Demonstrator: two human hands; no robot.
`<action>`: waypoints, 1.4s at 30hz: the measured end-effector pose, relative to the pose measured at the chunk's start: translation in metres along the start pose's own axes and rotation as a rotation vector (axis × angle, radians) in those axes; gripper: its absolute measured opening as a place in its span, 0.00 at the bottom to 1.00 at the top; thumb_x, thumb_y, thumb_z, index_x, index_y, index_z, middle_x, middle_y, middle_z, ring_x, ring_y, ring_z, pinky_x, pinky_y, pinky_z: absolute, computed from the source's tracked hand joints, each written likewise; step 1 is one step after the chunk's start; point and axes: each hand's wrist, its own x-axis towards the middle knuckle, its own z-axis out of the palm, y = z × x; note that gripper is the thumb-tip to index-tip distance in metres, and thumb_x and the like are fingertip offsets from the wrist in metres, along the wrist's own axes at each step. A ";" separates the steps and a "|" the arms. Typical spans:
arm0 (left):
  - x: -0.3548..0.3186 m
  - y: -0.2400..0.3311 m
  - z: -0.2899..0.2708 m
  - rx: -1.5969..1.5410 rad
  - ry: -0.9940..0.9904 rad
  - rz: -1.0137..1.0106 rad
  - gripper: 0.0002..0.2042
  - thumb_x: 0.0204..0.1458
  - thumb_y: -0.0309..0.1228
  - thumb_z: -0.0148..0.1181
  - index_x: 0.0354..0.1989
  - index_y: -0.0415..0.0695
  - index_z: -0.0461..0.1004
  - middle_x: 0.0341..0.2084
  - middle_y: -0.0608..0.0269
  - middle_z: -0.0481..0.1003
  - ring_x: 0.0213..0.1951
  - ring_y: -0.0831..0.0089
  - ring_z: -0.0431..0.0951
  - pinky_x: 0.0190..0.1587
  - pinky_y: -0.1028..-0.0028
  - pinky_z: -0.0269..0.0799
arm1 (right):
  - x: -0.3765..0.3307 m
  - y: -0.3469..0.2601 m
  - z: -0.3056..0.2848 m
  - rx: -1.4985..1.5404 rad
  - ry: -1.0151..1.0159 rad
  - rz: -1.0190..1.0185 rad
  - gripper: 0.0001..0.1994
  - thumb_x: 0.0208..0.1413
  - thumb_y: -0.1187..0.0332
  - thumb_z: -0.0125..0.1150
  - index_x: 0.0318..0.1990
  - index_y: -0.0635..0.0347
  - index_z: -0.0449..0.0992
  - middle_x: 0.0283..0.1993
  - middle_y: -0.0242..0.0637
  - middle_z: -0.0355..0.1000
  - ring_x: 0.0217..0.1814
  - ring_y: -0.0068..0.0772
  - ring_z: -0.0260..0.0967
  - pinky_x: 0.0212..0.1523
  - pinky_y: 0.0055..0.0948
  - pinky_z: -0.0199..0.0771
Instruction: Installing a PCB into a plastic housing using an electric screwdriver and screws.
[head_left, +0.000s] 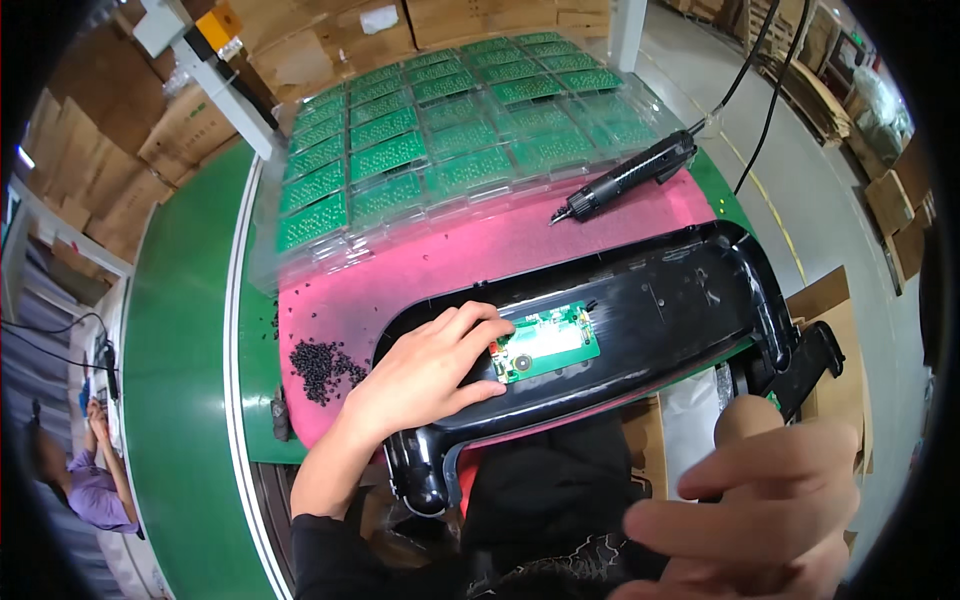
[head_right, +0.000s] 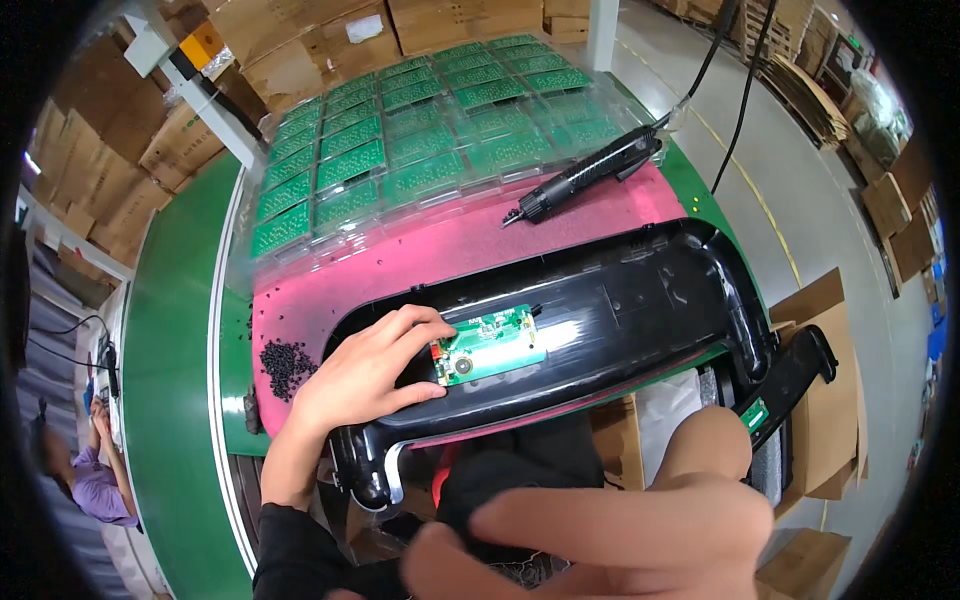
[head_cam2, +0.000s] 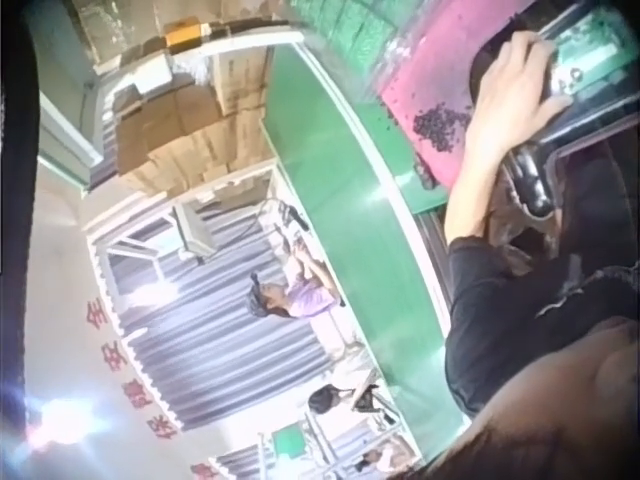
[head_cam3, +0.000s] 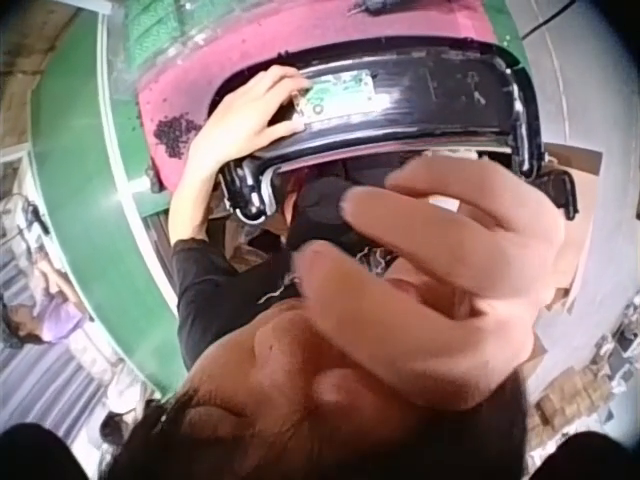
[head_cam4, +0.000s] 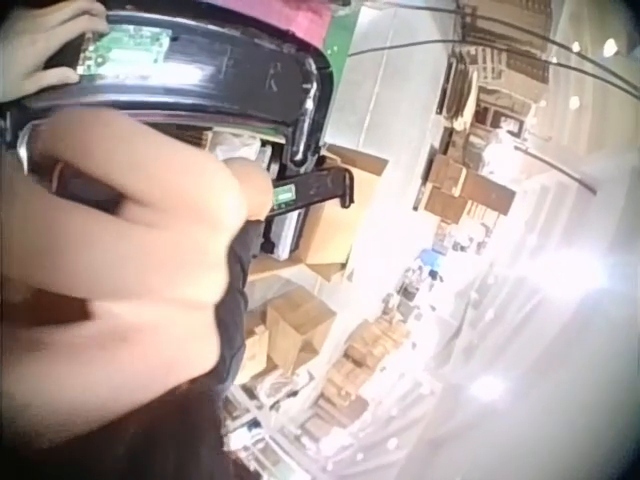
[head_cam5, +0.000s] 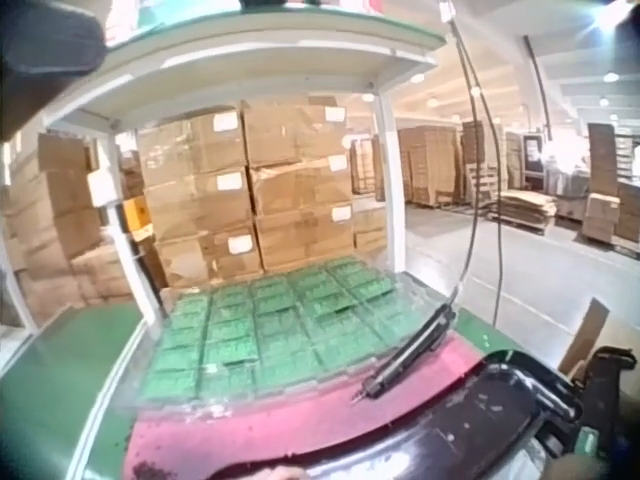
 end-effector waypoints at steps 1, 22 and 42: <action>-0.015 0.000 0.000 0.012 -0.010 -0.082 0.26 0.47 0.37 0.66 0.52 0.42 0.65 0.49 0.58 0.66 0.49 0.56 0.72 0.48 0.63 0.71 | -0.018 0.023 -0.007 0.065 -0.010 -0.011 0.07 0.48 0.64 0.60 0.31 0.55 0.76 0.32 0.32 0.75 0.31 0.34 0.72 0.28 0.28 0.73; 0.002 0.009 -0.012 0.384 0.364 -0.125 0.21 0.48 0.28 0.62 0.52 0.40 0.68 0.44 0.53 0.71 0.49 0.53 0.69 0.52 0.61 0.66 | 0.122 0.002 0.077 -0.486 0.452 -0.374 0.13 0.59 0.60 0.58 0.48 0.51 0.66 0.43 0.21 0.67 0.44 0.21 0.69 0.41 0.27 0.74; -0.109 0.052 -0.057 0.706 0.665 -0.295 0.13 0.40 0.13 0.54 0.36 0.35 0.73 0.31 0.49 0.75 0.34 0.53 0.77 0.38 0.65 0.74 | 0.115 0.051 0.045 -0.466 0.624 -0.648 0.11 0.56 0.62 0.53 0.42 0.56 0.67 0.40 0.34 0.69 0.44 0.33 0.69 0.42 0.36 0.73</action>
